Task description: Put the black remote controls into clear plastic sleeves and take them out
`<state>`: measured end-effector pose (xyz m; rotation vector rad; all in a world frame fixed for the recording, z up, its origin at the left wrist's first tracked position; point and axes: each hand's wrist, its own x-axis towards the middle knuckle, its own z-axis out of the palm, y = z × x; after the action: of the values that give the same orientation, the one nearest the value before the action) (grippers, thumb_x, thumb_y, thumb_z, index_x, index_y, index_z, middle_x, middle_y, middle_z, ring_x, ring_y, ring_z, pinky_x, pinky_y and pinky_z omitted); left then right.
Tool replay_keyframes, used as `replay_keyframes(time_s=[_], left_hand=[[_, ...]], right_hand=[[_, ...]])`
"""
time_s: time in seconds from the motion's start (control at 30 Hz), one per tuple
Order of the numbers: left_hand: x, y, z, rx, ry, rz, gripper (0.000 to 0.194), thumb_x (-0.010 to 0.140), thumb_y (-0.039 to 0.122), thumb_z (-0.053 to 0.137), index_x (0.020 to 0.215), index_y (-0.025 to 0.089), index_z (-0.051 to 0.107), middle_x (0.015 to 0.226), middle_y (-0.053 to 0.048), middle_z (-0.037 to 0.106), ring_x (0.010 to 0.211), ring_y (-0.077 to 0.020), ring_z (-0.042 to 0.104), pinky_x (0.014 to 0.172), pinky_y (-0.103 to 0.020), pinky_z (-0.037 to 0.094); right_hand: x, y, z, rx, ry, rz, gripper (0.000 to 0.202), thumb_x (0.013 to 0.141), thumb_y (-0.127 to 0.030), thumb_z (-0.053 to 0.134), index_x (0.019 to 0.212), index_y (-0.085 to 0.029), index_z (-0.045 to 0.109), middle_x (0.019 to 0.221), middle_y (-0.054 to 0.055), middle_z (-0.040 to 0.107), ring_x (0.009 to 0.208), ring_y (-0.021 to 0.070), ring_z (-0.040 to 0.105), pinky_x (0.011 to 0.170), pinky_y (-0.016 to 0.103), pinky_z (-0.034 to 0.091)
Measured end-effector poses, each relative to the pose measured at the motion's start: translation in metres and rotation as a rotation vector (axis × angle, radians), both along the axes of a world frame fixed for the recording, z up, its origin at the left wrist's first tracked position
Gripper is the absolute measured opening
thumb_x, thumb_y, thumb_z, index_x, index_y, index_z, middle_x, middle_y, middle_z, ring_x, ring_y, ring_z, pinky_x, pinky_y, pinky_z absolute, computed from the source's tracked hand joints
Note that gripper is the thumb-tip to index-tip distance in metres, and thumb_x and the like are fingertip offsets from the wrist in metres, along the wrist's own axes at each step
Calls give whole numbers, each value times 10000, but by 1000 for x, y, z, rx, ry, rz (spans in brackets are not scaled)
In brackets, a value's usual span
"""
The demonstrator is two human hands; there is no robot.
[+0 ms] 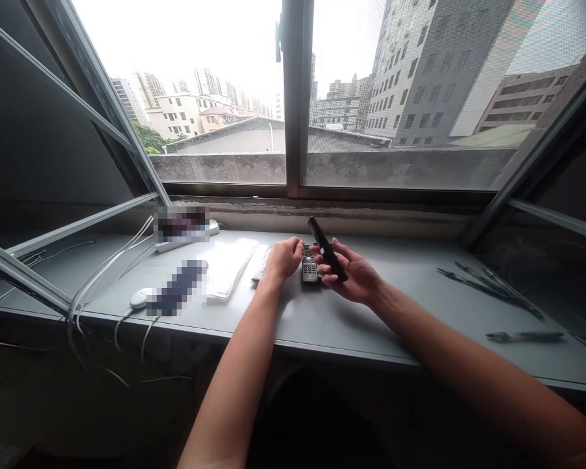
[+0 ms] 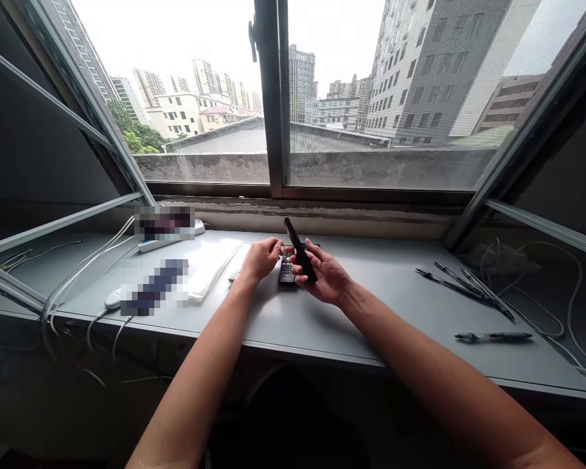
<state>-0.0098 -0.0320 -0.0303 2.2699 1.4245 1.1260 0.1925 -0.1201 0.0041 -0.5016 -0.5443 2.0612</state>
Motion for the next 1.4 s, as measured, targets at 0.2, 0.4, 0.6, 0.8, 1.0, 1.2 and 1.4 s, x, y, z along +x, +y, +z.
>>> replay_keyframes(time_s=[0.2,0.4,0.6,0.8,1.0,1.2,1.4], left_hand=[[2,-2,3,-39,33,29,323,1097,364,514,983,247,793,935,-75,807,837,-215,730,817,-307,503],[-4,-5,8,-47,76,270,345,1116,370,467,1059,254,786,998,-98,806,936,-259,744,850,-336,506],[-10,-5,7,-92,193,365,339,1039,393,622,1306,232,757,1332,-130,762,1243,-303,686,1055,-384,490],[-13,-3,0,-157,348,381,367,1001,206,612,1329,244,772,1367,-134,739,1336,-316,627,1122,-407,455],[-19,0,-2,-200,367,457,448,987,72,531,1307,274,771,1362,-128,721,1319,-311,622,1084,-419,476],[-15,-3,6,-108,297,510,328,1069,240,509,1272,251,767,1367,-146,704,1329,-343,595,1101,-475,456],[-14,-4,7,-82,282,513,329,1075,288,495,1254,238,766,1333,-140,718,1290,-336,605,1084,-476,457]], right_hand=[[-2,0,-6,95,-139,-64,181,1052,-205,620,1201,-175,718,1052,89,736,801,164,679,637,255,604],[-5,2,-18,449,-372,-241,402,865,-311,938,1224,-267,762,1129,39,804,1022,207,760,950,370,614],[-10,-1,-17,758,-483,-298,381,733,-409,1034,1032,-271,841,1271,72,814,1425,291,627,1245,491,435],[-11,-4,-18,777,-558,-279,405,761,-416,1011,1095,-259,844,1306,98,807,1350,315,685,1187,538,505],[-11,-5,-20,556,-580,-225,630,917,-487,883,1468,-247,694,1078,79,821,793,213,783,771,401,666],[-15,-10,-18,552,-693,-55,687,998,-446,802,1611,-236,572,1009,67,789,731,169,757,637,289,622],[-16,-19,-15,531,-635,93,1078,866,-328,942,1749,-240,331,1058,57,776,839,175,740,749,309,636]])
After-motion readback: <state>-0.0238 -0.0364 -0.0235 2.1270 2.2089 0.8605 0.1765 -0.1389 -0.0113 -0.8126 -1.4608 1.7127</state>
